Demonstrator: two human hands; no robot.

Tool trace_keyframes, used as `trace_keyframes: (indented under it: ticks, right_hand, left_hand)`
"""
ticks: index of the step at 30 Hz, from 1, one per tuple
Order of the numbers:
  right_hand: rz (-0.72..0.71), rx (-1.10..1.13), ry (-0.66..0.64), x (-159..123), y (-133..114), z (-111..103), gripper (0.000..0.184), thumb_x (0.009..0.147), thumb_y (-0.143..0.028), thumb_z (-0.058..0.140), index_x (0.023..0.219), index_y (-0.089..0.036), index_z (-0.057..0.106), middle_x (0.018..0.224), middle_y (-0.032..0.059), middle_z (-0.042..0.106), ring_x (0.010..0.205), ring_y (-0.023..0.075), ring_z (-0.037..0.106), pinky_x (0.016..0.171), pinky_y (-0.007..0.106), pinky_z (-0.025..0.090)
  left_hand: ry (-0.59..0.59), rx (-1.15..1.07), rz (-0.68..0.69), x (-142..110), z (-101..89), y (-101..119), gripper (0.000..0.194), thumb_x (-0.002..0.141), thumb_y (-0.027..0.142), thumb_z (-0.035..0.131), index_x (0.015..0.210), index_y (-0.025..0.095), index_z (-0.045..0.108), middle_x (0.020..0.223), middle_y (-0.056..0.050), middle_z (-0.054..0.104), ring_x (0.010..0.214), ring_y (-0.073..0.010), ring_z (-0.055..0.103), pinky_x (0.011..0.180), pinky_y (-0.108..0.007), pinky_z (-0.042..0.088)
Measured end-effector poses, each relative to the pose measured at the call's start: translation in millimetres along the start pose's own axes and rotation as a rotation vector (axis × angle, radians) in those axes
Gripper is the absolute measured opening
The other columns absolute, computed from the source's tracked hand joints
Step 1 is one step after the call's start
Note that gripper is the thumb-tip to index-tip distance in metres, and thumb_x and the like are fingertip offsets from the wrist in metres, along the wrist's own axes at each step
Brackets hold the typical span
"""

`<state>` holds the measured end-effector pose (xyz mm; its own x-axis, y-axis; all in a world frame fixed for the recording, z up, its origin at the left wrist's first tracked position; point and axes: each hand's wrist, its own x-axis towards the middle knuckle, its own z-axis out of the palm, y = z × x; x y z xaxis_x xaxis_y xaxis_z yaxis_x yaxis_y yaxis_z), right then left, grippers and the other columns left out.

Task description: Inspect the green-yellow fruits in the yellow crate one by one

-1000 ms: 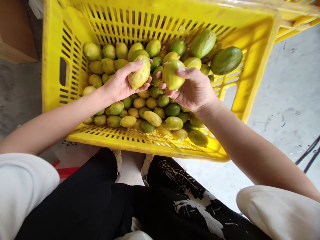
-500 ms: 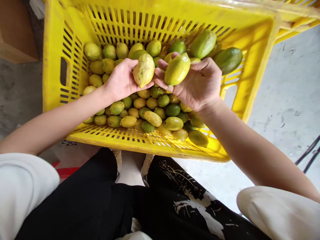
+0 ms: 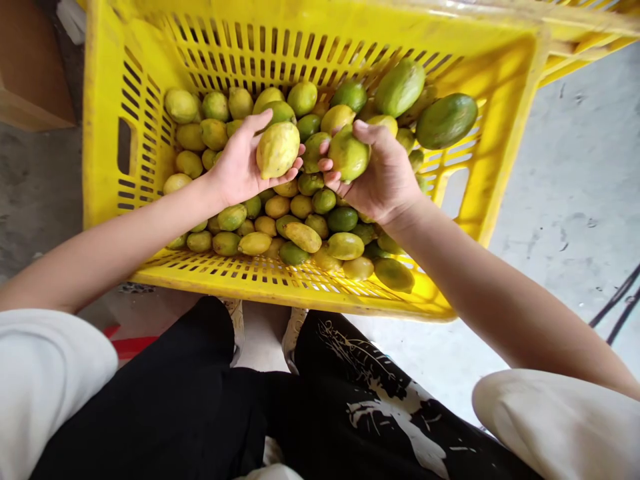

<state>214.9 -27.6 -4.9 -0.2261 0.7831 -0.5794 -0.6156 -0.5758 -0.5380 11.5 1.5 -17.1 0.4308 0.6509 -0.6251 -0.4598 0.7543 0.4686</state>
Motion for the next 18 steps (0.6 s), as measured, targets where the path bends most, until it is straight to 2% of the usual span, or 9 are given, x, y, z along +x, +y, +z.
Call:
trace_keyframes:
  ticks: [2, 5, 7, 9, 11, 13, 15, 18]
  right_hand:
    - [-0.065, 0.039, -0.076, -0.4, 0.5, -3.9, 0.019, 0.091, -0.031, 0.071, 0.105, -0.021, 0.063, 0.087, 0.0024, 0.074, 0.07, 0.0123, 0.071, 0.057, 0.014, 0.062]
    - [-0.173, 0.026, -0.179, -2.4, -2.6, -7.8, 0.034, 0.074, -0.03, 0.073, 0.106, -0.018, 0.068, 0.104, 0.0056, 0.081, 0.098, 0.0191, 0.078, 0.086, 0.025, 0.07]
    - [-0.243, -0.028, -0.195, -3.7, -5.9, -8.1, 0.036, 0.068, -0.027, 0.075, 0.104, -0.023, 0.069, 0.113, 0.0036, 0.083, 0.116, 0.0223, 0.076, 0.102, 0.03, 0.068]
    - [-0.299, -0.019, -0.18, -4.2, -8.9, -7.7, 0.036, 0.069, -0.025, 0.08, 0.103, -0.026, 0.068, 0.112, 0.0017, 0.083, 0.12, 0.0205, 0.076, 0.106, 0.027, 0.066]
    - [-0.257, 0.034, -0.149, -3.4, -10.4, -7.8, 0.035, 0.076, -0.027, 0.085, 0.105, -0.027, 0.066, 0.103, -0.0008, 0.081, 0.107, 0.0157, 0.078, 0.094, 0.02, 0.068]
    - [-0.142, 0.065, -0.1, -1.4, -9.6, -8.9, 0.028, 0.086, -0.033, 0.081, 0.106, -0.026, 0.063, 0.089, -0.0034, 0.075, 0.079, 0.0115, 0.075, 0.068, 0.014, 0.065]
    - [-0.043, 0.062, -0.06, 1.2, -6.9, -10.3, 0.02, 0.092, -0.036, 0.071, 0.103, -0.023, 0.06, 0.078, -0.0037, 0.068, 0.056, 0.009, 0.063, 0.043, 0.011, 0.051]
    - [-0.034, 0.062, -0.062, 4.4, -2.3, -11.3, 0.018, 0.09, -0.033, 0.068, 0.097, -0.022, 0.056, 0.075, -0.0024, 0.064, 0.049, 0.008, 0.056, 0.033, 0.01, 0.036]
  left_hand:
    - [0.012, -0.041, 0.003, -0.7, 2.6, 1.9, 0.048, 0.117, 0.045, 0.032, 0.124, 0.015, 0.07, 0.095, -0.014, 0.079, 0.127, -0.0319, 0.074, 0.092, -0.034, 0.064]
    - [0.009, -0.103, 0.027, -2.5, 4.1, 6.9, 0.049, 0.118, 0.036, 0.026, 0.129, 0.015, 0.068, 0.1, -0.012, 0.081, 0.132, -0.0323, 0.072, 0.099, -0.036, 0.063]
    - [-0.027, -0.114, 0.063, -3.8, 4.0, 10.6, 0.048, 0.119, 0.036, 0.025, 0.133, 0.015, 0.066, 0.1, -0.011, 0.082, 0.13, -0.0317, 0.072, 0.1, -0.036, 0.063]
    - [-0.053, -0.103, 0.084, -5.0, 4.6, 13.2, 0.046, 0.121, 0.039, 0.027, 0.136, 0.018, 0.065, 0.096, -0.009, 0.081, 0.122, -0.029, 0.074, 0.096, -0.033, 0.063]
    - [-0.043, -0.075, 0.096, -5.7, 6.7, 13.7, 0.042, 0.121, 0.042, 0.033, 0.138, 0.02, 0.065, 0.091, -0.005, 0.079, 0.107, -0.024, 0.075, 0.088, -0.029, 0.063]
    - [-0.013, -0.023, 0.1, -5.4, 9.9, 11.8, 0.04, 0.122, 0.042, 0.036, 0.13, 0.019, 0.068, 0.087, -0.003, 0.075, 0.091, -0.0186, 0.074, 0.081, -0.027, 0.061]
    - [0.016, 0.034, 0.11, -4.0, 12.2, 8.1, 0.041, 0.123, 0.038, 0.036, 0.115, 0.015, 0.069, 0.083, -0.002, 0.071, 0.078, -0.0147, 0.071, 0.076, -0.025, 0.059]
    - [0.041, 0.088, 0.096, -0.8, 12.2, 1.9, 0.044, 0.122, 0.038, 0.038, 0.097, 0.017, 0.068, 0.079, -0.001, 0.069, 0.071, -0.012, 0.067, 0.07, -0.024, 0.054]
